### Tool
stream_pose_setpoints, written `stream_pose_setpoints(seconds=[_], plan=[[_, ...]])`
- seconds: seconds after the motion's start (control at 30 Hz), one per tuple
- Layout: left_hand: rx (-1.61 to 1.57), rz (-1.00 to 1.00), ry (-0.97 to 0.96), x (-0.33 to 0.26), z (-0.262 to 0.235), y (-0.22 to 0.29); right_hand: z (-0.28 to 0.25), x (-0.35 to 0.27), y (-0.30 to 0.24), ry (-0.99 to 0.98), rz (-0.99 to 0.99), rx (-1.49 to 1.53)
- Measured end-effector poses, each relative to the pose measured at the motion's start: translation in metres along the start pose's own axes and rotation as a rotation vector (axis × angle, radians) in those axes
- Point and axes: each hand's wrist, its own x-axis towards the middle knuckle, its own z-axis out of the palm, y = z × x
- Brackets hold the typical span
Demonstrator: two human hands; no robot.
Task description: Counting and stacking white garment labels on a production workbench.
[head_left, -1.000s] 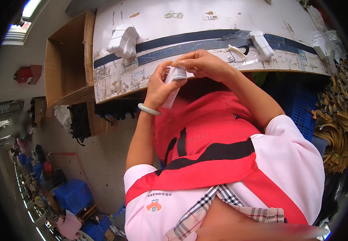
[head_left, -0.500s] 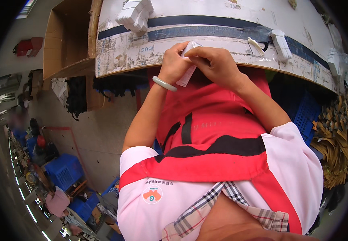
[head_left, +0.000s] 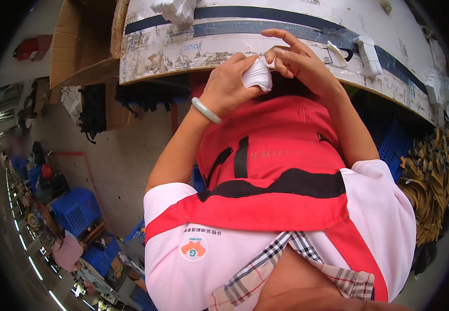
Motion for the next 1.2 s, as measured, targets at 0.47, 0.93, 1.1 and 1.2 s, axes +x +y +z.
stream_pose_setpoints(seconds=[0.47, 0.93, 1.1, 1.2], plan=[[-0.176, -0.088, 0.117, -0.017, -0.002, -0.009, 0.053, -0.045, -0.004, 0.071, -0.036, -0.502], [-0.174, -0.183, 0.221, -0.001, 0.024, -0.015, 0.056, -0.041, 0.012, 0.203, -0.423, -0.922], [-0.162, -0.176, 0.188, -0.005, 0.025, -0.013, 0.050, -0.038, 0.020, 0.315, -0.532, -1.009], [-0.350, -0.307, 0.049, -0.007, 0.019, -0.006, 0.041, -0.035, 0.007, 0.357, -0.644, -1.052]])
